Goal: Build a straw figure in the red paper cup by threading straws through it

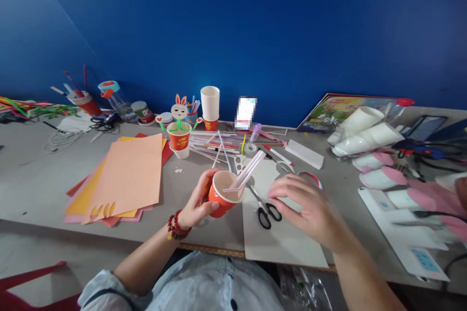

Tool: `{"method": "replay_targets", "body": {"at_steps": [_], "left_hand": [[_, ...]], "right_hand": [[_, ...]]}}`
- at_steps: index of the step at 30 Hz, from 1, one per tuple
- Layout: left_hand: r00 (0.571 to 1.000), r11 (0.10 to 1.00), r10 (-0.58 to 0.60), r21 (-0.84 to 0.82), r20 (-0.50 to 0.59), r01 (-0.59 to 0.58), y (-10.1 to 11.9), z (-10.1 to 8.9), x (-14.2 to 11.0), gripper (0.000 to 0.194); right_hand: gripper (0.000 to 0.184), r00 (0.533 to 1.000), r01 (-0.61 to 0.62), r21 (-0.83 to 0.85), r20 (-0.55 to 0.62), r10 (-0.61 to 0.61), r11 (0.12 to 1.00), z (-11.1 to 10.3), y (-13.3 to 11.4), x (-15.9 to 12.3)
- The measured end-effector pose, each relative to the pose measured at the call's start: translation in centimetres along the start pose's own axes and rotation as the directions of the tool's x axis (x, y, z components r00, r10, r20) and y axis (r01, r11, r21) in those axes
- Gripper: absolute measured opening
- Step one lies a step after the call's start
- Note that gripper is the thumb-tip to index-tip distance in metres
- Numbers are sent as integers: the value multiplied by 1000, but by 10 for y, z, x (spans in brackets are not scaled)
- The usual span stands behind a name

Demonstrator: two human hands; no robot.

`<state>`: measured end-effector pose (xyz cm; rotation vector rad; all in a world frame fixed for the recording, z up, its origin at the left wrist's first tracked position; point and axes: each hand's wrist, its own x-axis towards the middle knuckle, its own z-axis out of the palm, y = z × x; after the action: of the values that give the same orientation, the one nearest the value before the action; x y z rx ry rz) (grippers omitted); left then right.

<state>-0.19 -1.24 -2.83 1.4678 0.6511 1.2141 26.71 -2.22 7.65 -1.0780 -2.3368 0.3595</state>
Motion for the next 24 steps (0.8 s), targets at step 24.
{"method": "replay_targets", "body": {"at_steps": [24], "left_hand": [[967,989,36,130,251,-71,6,-1,5,65]], "right_hand": [[16,949,273,-28,170,-264,962,11,-34,49]]}}
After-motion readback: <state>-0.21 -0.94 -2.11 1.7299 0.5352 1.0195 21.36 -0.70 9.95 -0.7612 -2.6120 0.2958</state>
